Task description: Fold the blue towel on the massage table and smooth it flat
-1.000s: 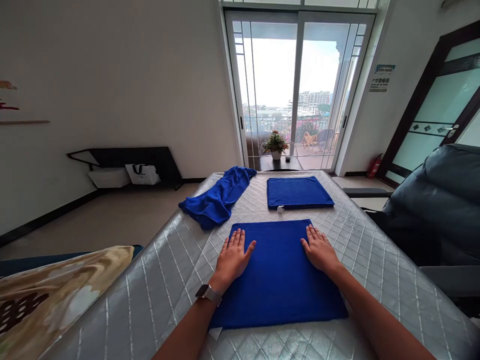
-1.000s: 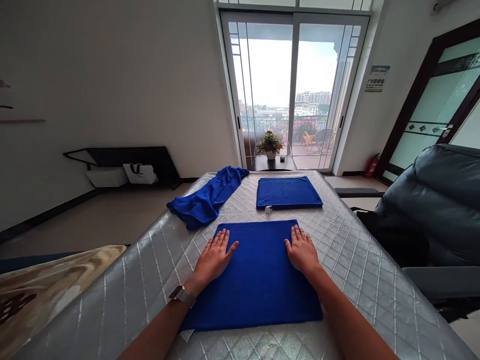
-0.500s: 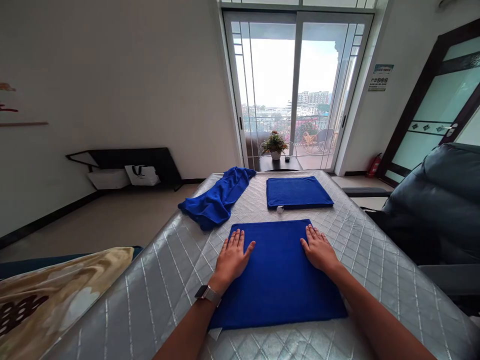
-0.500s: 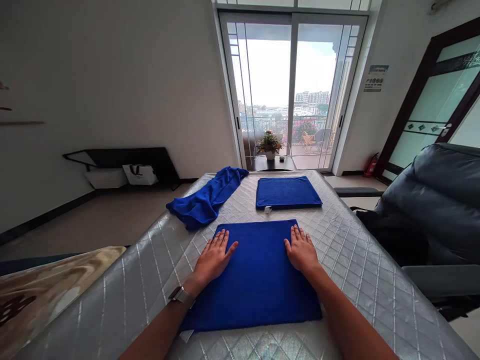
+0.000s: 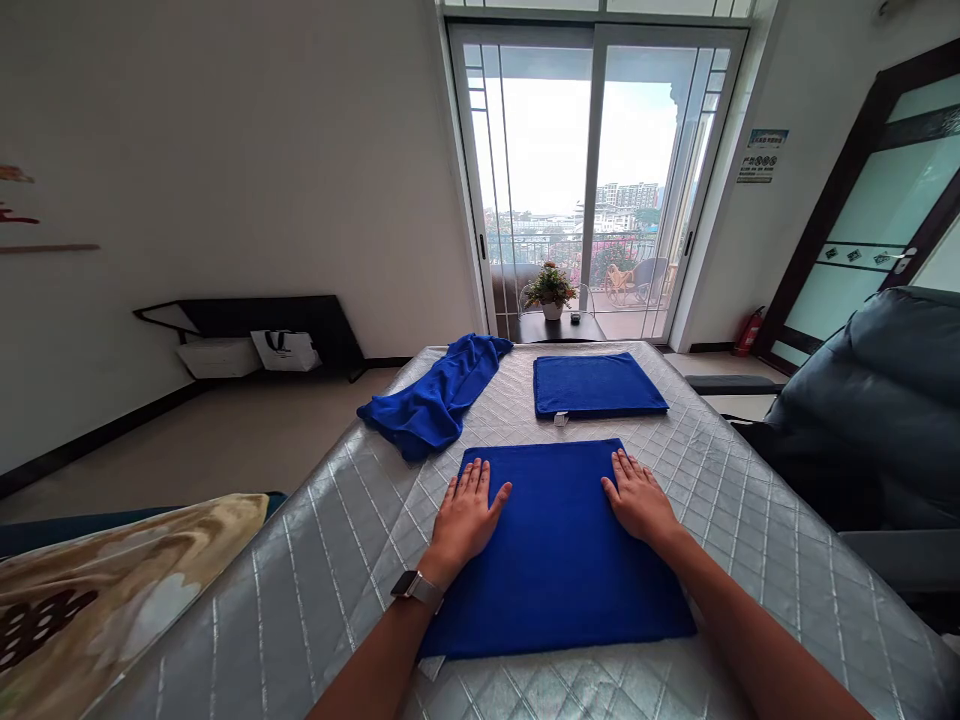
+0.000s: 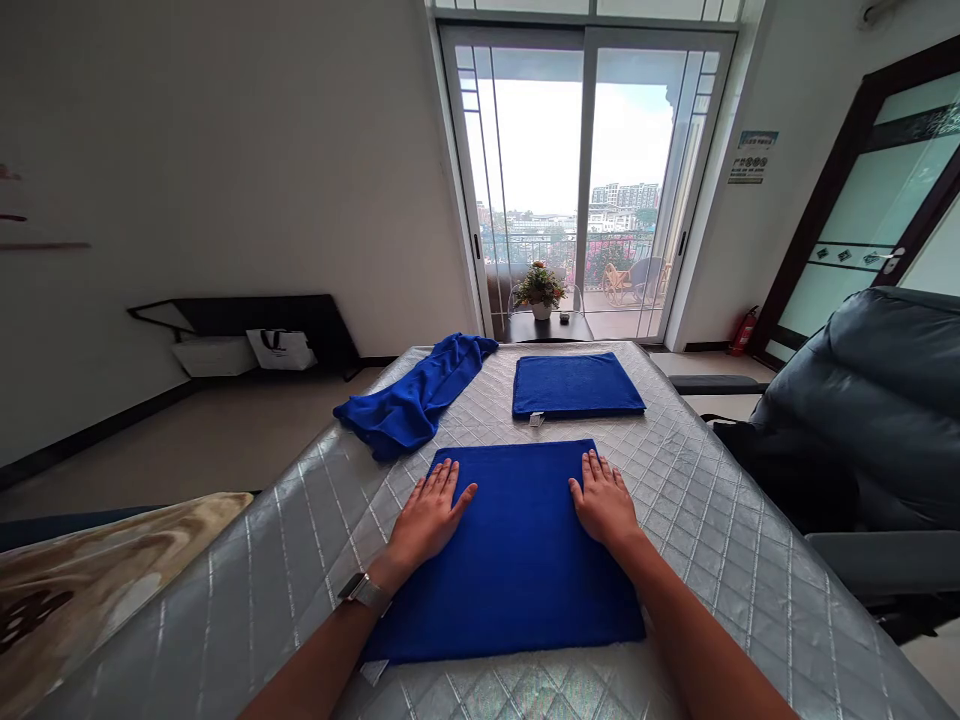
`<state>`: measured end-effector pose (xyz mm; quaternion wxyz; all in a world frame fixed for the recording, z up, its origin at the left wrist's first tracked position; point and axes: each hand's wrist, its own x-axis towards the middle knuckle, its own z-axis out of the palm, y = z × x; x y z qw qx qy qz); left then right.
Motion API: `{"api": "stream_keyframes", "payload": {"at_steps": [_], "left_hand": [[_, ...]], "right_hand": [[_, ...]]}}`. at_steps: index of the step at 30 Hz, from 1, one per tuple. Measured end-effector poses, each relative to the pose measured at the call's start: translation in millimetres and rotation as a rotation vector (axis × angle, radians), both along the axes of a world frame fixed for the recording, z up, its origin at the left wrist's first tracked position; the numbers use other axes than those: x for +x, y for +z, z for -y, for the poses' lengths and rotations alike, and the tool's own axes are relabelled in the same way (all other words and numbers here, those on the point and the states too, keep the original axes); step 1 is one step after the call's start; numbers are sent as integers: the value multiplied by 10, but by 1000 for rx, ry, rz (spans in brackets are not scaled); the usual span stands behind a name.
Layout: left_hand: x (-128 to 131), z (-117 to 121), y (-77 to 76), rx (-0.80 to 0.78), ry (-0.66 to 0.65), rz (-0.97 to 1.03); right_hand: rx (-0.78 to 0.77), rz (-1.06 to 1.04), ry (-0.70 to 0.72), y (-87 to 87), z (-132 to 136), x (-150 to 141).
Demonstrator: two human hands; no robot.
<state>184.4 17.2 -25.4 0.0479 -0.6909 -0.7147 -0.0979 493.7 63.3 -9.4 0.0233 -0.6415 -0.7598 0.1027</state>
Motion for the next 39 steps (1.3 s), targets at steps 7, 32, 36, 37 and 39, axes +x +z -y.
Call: {"api": "stream_keyframes", "payload": {"at_steps": [7,32,36,37,39], "left_hand": [[8,13,35,-39,2,-7],[12,14,20,17,-7,6],[9,8,11,17,-1,-3],[10,8,13,12,1,-6],[12,7,19,3,5,-7]], "right_hand": [[6,1,-8,7,10,-9],[25,18,1,-10,3,-2],[17,20,1,-15,-2,6],[13,21,2,-14,-2,9],[-1,22,2,-12,3,13]]}}
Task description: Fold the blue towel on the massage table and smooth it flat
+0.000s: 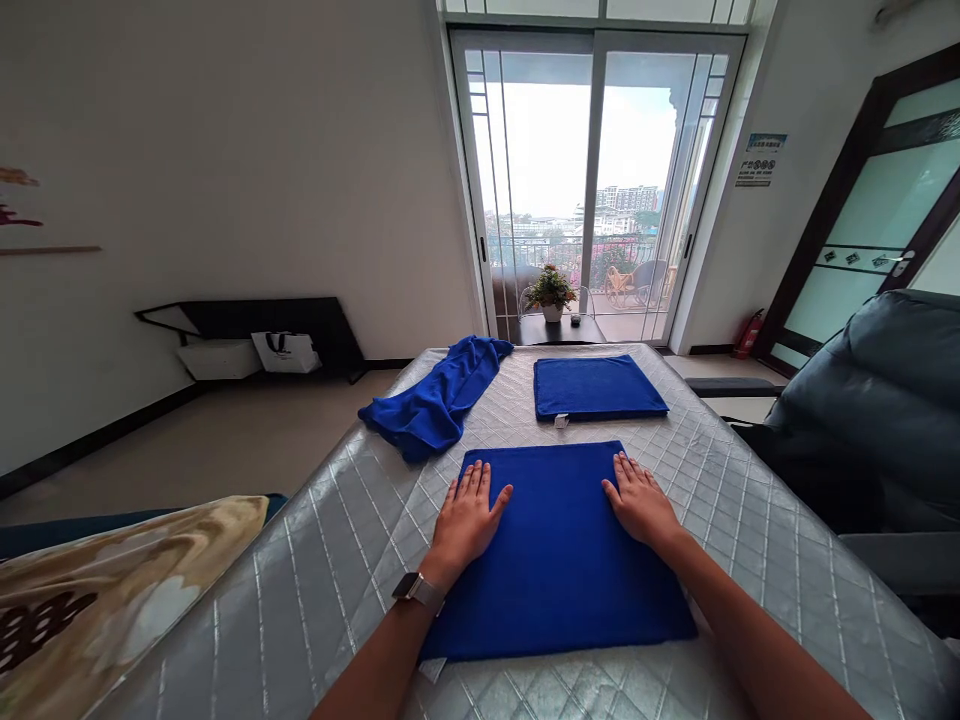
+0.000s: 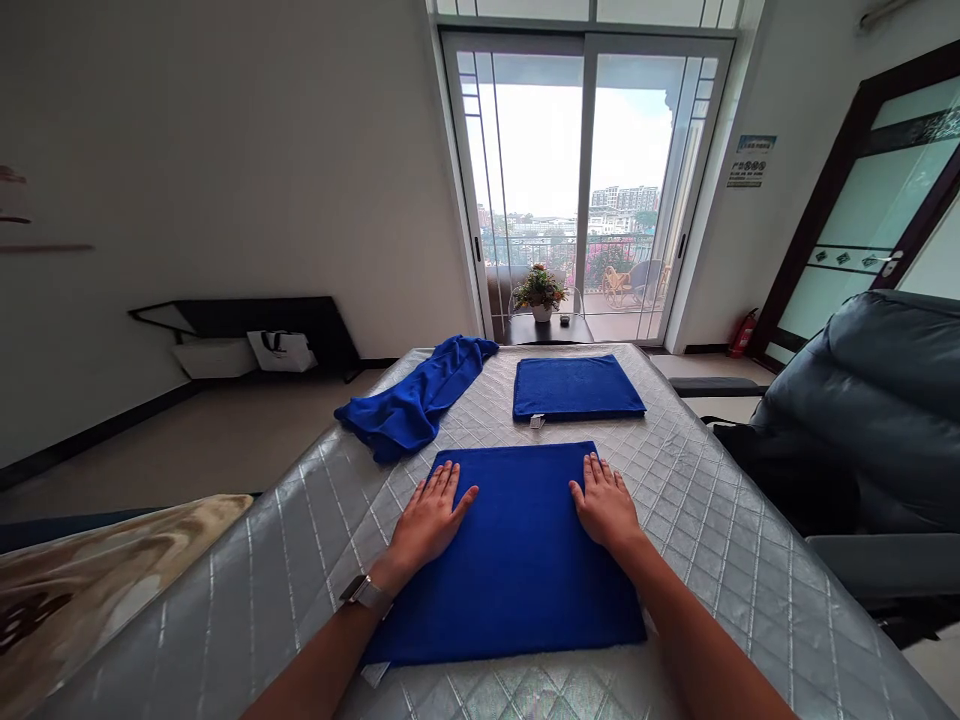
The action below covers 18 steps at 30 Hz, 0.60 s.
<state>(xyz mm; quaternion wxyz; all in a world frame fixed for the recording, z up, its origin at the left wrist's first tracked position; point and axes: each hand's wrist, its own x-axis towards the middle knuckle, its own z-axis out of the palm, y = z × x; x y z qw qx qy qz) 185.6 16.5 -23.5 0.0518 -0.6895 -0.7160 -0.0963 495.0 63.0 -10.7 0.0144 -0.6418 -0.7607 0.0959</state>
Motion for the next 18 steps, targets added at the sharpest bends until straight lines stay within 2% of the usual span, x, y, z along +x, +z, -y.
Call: {"api": "stream_keyframes", "payload": {"at_steps": [8,18], "left_hand": [[12,8,27,-23,8,-10],[43,5,43,-50,24,-56]], "right_hand": [[-52,6,-11,14,43,-17],[-21,1,-20,25,53,-38]]}}
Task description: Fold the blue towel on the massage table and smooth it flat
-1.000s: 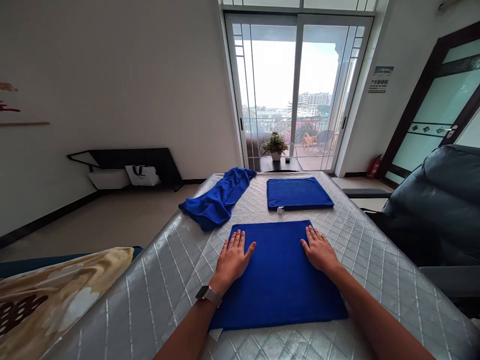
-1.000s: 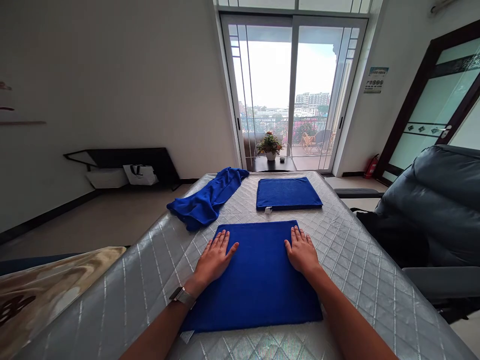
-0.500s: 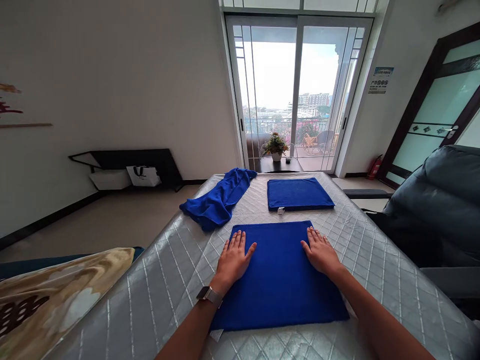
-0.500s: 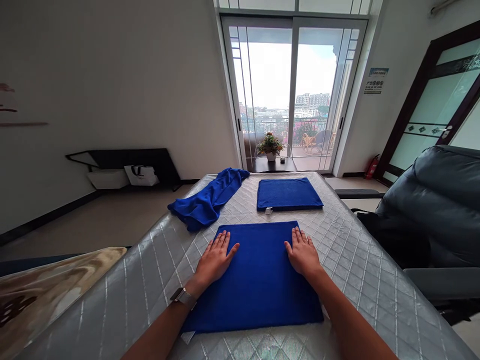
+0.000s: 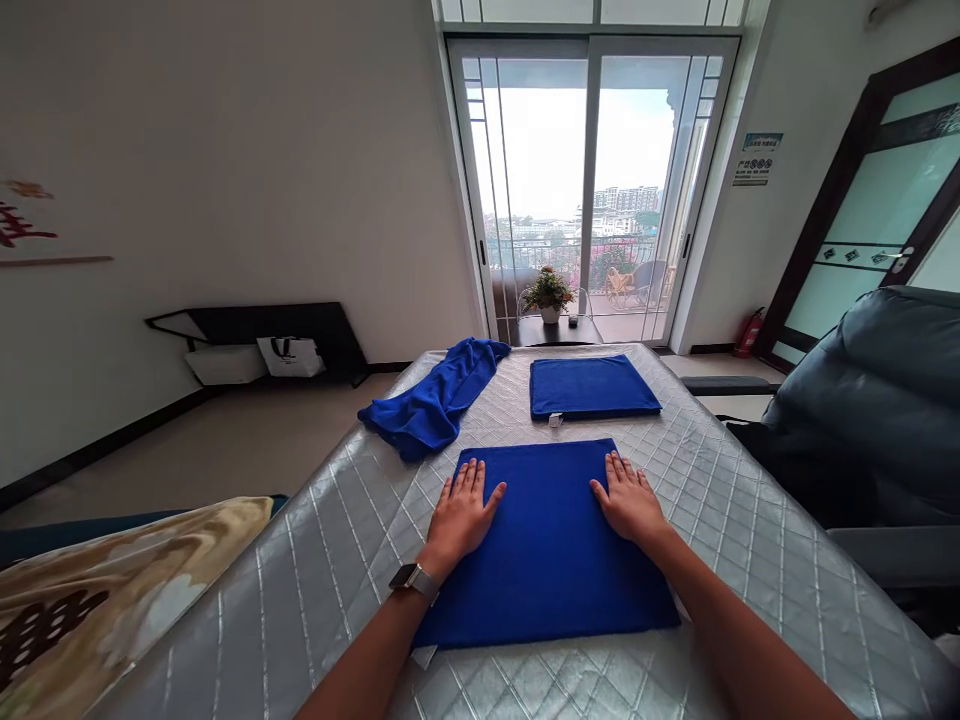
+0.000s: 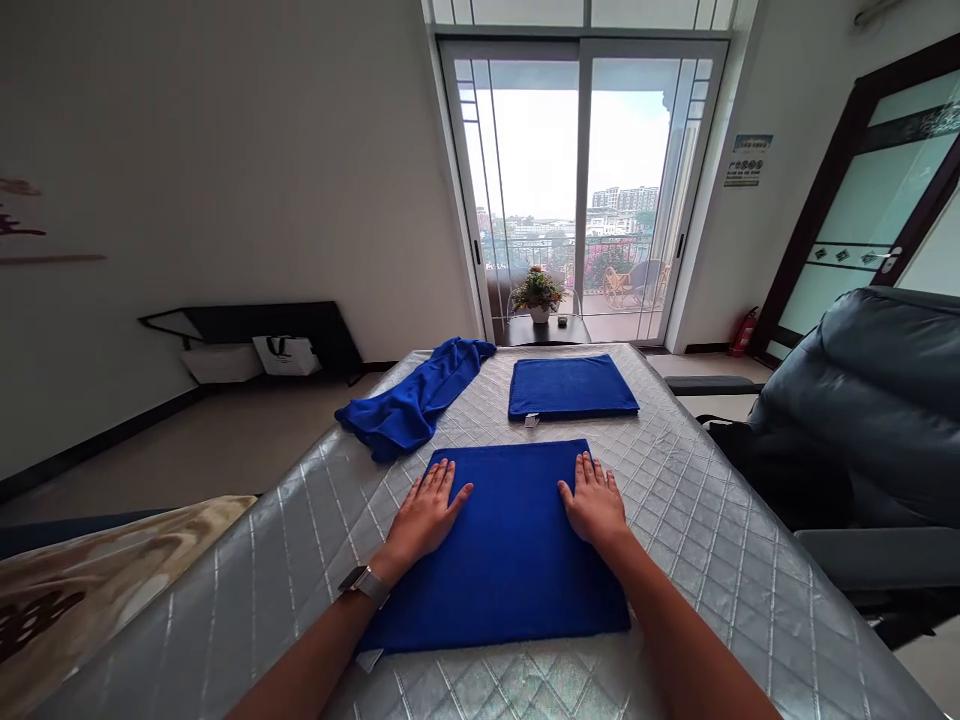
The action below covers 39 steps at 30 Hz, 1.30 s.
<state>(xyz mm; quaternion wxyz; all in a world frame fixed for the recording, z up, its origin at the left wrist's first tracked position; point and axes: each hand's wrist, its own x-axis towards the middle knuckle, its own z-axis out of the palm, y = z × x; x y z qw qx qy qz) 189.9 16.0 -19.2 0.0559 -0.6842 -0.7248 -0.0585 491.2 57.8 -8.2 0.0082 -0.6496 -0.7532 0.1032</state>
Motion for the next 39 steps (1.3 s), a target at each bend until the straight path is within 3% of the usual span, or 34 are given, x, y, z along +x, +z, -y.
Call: {"api": "stream_keyframes", "payload": {"at_steps": [7,10,14,17,20,25,34,39], "left_hand": [[115,-63,123,-90,30,-14],[453,-40,152,-73,-121,37],[1141,-10,133,-46,-384,99],[1541,-26,123,-43,-451,135],[1663,-46,116,-44,-442,153],[1317,-27,93,-48,-363,106],[22,64,-28,-43,-102,38],[-163,109,-113,19,-60,55]], "right_hand": [[-3,-31,-12,32,18,-10],[6,-43,-4,26,16,-12],[17,-29,1,9,13,-5],[23,-9,33,7,21,14],[26,1,51,18,30,25],[24,-13,10,40,30,4],[12,-3,-10,32,27,-14],[8,5,-22,-28,4,-13]]}}
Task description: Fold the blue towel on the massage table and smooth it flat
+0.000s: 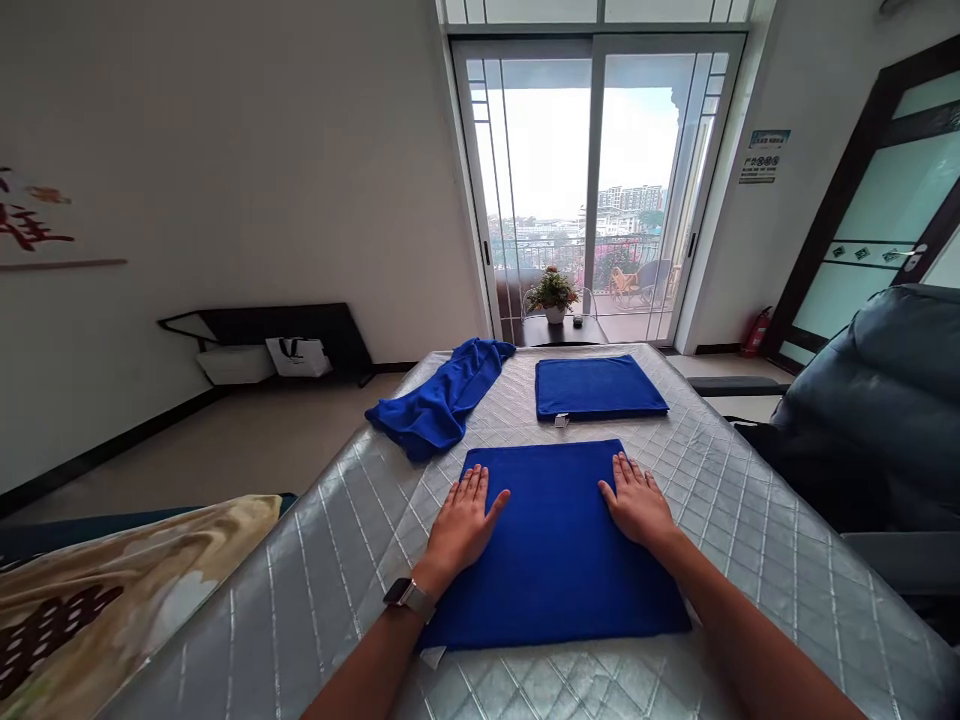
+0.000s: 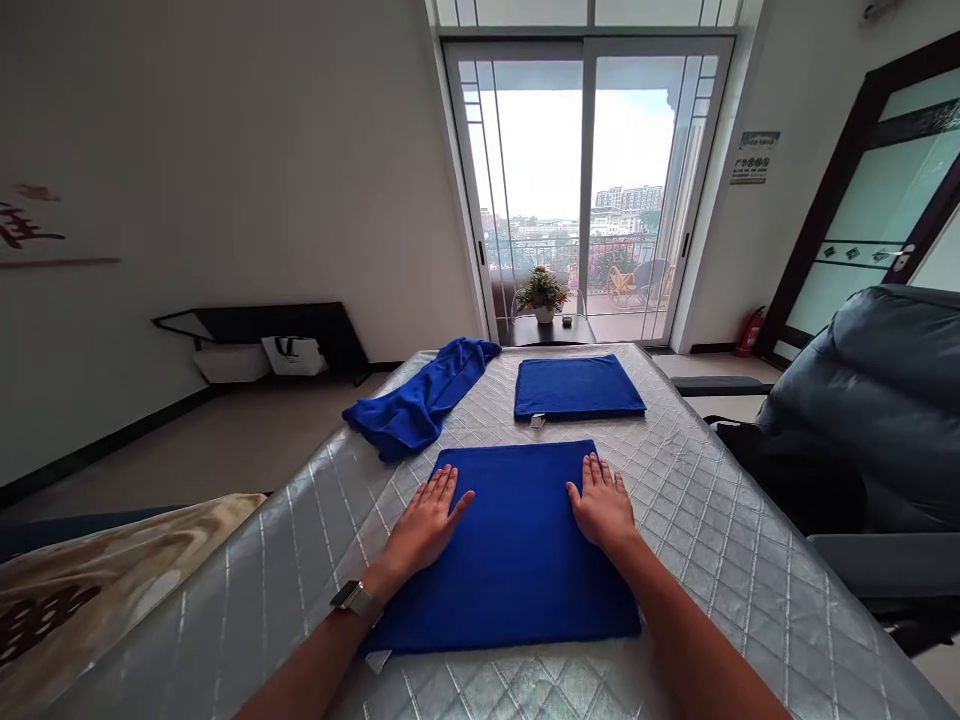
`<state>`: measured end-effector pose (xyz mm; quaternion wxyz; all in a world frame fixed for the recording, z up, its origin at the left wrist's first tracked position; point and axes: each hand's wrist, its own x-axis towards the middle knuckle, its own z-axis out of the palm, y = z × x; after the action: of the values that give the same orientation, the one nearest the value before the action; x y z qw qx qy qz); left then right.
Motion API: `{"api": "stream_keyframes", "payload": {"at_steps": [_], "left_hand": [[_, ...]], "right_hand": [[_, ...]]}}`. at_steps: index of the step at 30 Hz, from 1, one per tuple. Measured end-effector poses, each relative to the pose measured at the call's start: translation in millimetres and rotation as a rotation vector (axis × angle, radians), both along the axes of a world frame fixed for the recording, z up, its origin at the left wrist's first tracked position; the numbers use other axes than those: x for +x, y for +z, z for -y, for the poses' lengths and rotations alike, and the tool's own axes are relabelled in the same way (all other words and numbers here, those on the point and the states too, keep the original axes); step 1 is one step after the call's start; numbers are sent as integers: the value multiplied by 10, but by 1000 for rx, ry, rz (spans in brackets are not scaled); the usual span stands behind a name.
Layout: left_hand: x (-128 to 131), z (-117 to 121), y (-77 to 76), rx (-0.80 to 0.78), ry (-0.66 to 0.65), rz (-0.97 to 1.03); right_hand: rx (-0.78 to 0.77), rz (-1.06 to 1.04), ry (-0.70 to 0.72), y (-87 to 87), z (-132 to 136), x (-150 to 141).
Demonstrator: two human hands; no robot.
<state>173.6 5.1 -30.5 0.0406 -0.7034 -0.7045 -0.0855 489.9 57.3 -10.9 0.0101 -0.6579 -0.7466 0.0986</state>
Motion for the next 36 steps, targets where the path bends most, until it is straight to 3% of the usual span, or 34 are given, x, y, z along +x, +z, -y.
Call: {"api": "stream_keyframes", "payload": {"at_steps": [9,20,30,36], "left_hand": [[80,43,62,3,7,29],[139,91,130,15,17,76],[150,103,164,14,21,75],[133,86,133,31,10,43]], "right_hand": [[15,54,7,-141,-73,46],[49,50,28,-159,-59,86],[92,77,52,-233,384,242],[84,51,48,-199,458,208]]}}
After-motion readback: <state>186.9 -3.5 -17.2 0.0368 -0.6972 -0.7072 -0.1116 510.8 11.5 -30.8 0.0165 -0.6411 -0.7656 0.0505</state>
